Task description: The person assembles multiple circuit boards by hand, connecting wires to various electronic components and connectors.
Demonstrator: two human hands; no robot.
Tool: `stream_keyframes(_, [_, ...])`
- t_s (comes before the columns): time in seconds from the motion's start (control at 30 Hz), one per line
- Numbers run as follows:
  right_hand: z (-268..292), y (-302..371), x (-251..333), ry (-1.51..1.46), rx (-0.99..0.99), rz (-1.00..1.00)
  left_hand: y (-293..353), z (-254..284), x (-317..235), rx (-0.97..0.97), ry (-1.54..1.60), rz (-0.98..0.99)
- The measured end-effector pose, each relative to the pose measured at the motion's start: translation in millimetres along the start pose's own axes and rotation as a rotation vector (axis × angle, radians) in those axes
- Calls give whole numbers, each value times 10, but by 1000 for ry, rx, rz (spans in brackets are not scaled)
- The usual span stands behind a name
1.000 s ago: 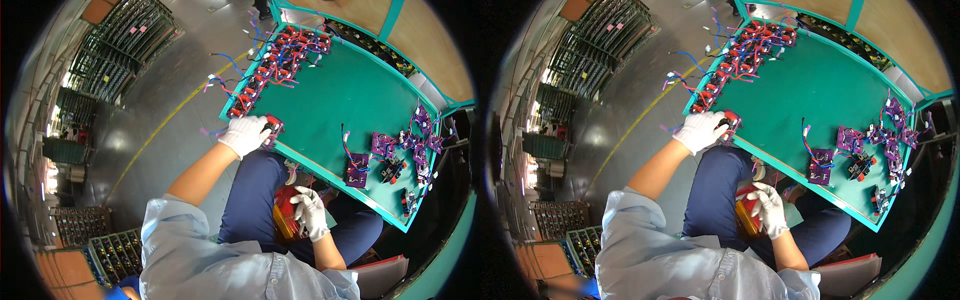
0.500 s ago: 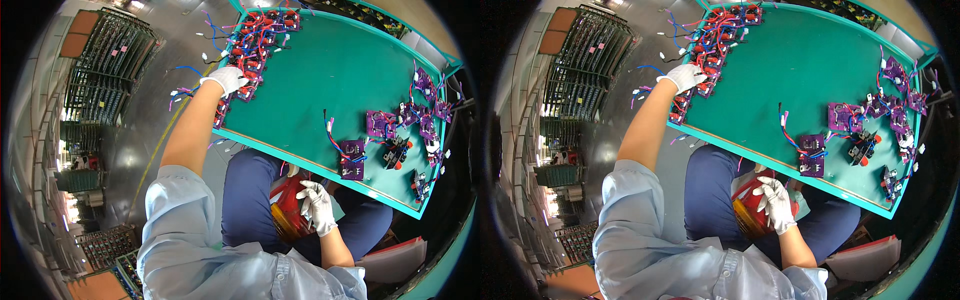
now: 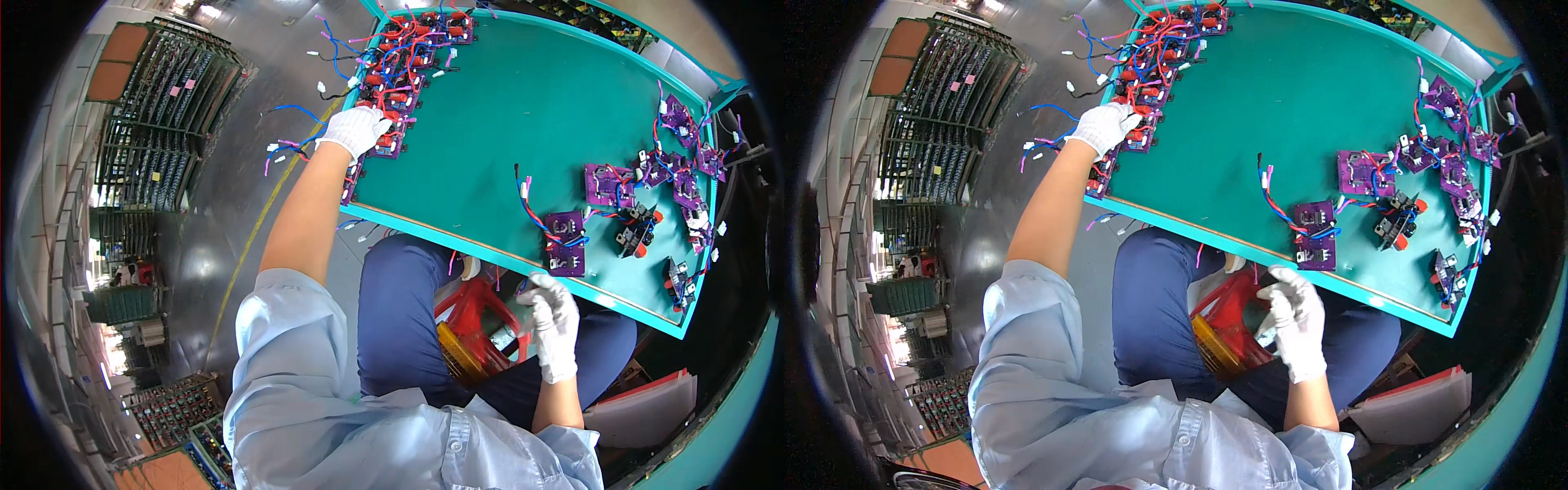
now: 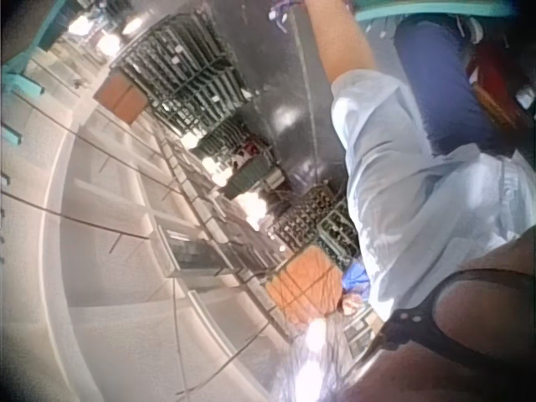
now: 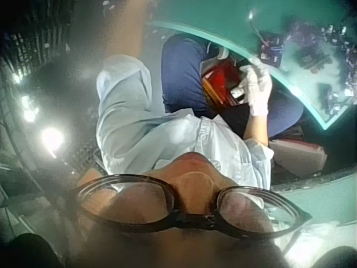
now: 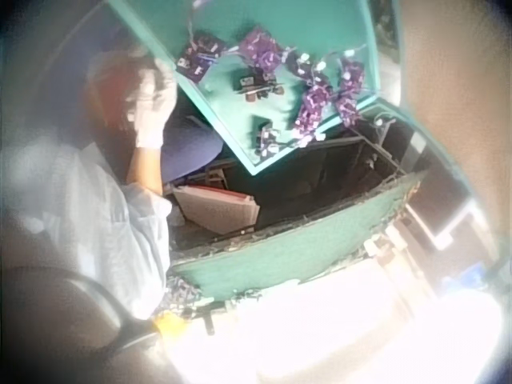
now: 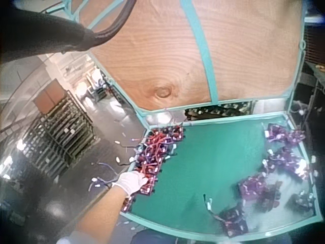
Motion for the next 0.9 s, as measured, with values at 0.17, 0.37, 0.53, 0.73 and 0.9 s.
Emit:
stream_keyframes(0.17, [380,-99,196,393,-365,171,27,133,-225,-66,-227,-4])
stream_keyframes(0.37, [255,-419,707,1285,-355,493,590,237,-854,-718,-189,-358])
stream_keyframes(0.53, [152,-862,407,1646,-19,599,1441,112,-1448,-712,390,-465])
stream_keyframes(0.73, [-128,-311,966,425,82,128,2398,-39,-1710,-595,978,-315])
stream_keyframes(0.9, [-757,363,1328,434,289,338,2835,375,-1855,-764,1085,-457])
Point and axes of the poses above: each hand's wrist, its own y-axis away from the middle knuckle, its own z-axis out of the back of the hand, x = y × z, the point moved 4 cm from there along -y, towards the middle knuckle, and after that the axes turned 12 degrees about y, right-handed, at the moved point
